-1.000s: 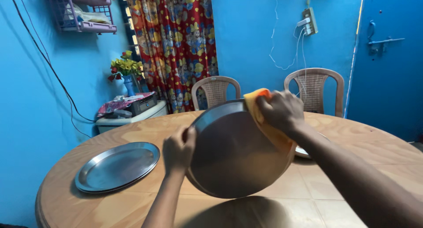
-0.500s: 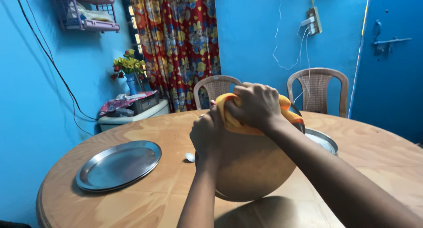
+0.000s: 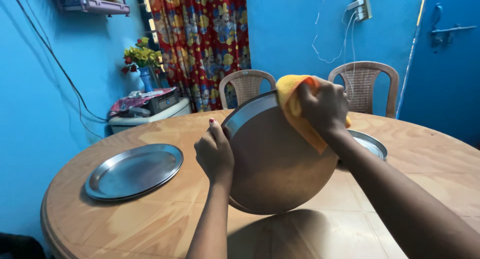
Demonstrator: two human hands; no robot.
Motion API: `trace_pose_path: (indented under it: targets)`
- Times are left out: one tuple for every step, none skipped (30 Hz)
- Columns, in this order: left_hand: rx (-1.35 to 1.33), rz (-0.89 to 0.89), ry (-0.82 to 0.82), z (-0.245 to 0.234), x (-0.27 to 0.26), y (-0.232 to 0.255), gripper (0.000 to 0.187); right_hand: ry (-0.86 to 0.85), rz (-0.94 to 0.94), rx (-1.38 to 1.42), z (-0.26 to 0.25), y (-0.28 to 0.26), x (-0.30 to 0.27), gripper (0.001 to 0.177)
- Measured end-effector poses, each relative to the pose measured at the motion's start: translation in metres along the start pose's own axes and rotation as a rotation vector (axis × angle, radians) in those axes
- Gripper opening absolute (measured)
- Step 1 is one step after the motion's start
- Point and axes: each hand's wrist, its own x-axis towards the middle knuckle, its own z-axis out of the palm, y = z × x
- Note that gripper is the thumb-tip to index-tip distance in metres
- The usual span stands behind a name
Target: The person cleans several metal plates using a yellow cloth, wiping the front and back of each plate before setting them down on the table.
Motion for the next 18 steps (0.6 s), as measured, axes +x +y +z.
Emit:
trace_pose_path:
  targets:
    - [-0.026, -0.022, -0.003, -0.002, 0.000, -0.002, 0.061, -0.004, -0.001, 0.003, 0.000, 0.006, -0.002, 0.038]
    - [-0.022, -0.024, 0.000, -0.004, -0.001, -0.005, 0.061, 0.034, 0.029, 0.007, 0.001, 0.011, -0.004, 0.041]
    - [-0.034, -0.033, 0.009, -0.004, -0.001, -0.007, 0.060, 0.074, 0.059, 0.012, 0.002, 0.017, -0.005, 0.044]
    - [-0.047, -0.041, 0.018, -0.004, -0.001, -0.010, 0.060, 0.073, 0.058, 0.015, 0.003, 0.024, -0.007, 0.044]
    - [-0.046, -0.041, 0.017, -0.003, 0.000, -0.013, 0.060, 0.066, 0.113, 0.042, 0.003, 0.032, -0.011, 0.047]
    - [-0.033, -0.038, 0.047, -0.003, 0.002, -0.017, 0.060, 0.058, 0.168, 0.069, 0.003, 0.041, -0.015, 0.051]
    - [-0.022, -0.036, 0.077, -0.003, 0.003, -0.022, 0.059, 0.059, 0.169, 0.068, 0.004, 0.050, -0.021, 0.051]
    - [-0.022, -0.036, 0.076, -0.005, 0.003, -0.027, 0.059, 0.054, 0.237, 0.128, 0.007, 0.059, -0.028, 0.055]
    - [-0.051, -0.072, 0.085, -0.008, 0.003, -0.032, 0.061, 0.049, 0.303, 0.190, 0.010, 0.067, -0.037, 0.060]
    - [-0.079, -0.108, 0.093, -0.011, 0.004, -0.038, 0.063, 0.037, 0.421, 0.184, 0.014, 0.076, -0.049, 0.065]
    - [-0.079, -0.106, 0.094, -0.014, 0.004, -0.043, 0.063, 0.026, 0.540, 0.180, 0.018, 0.083, -0.065, 0.070]
    - [-0.102, -0.123, 0.124, -0.018, 0.004, -0.048, 0.063, 0.039, 0.601, 0.263, 0.023, 0.090, -0.081, 0.072]
    - [-0.125, -0.140, 0.151, -0.019, 0.005, -0.053, 0.064, 0.054, 0.663, 0.345, 0.028, 0.096, -0.098, 0.074]
    - [-0.124, -0.137, 0.149, -0.020, 0.006, -0.056, 0.064, 0.057, 0.665, 0.347, 0.035, 0.100, -0.111, 0.074]
    - [-0.120, -0.159, 0.163, -0.020, 0.006, -0.060, 0.064, 0.127, 0.716, 0.416, 0.042, 0.103, -0.122, 0.072]
    - [-0.116, -0.181, 0.177, -0.020, 0.005, -0.064, 0.063, 0.198, 0.766, 0.484, 0.048, 0.106, -0.129, 0.071]
    - [-0.113, -0.179, 0.175, -0.020, 0.005, -0.068, 0.063, 0.199, 0.770, 0.486, 0.051, 0.108, -0.133, 0.071]
    - [-0.151, -0.157, 0.190, -0.019, 0.004, -0.072, 0.062, 0.194, 0.818, 0.483, 0.053, 0.108, -0.136, 0.071]
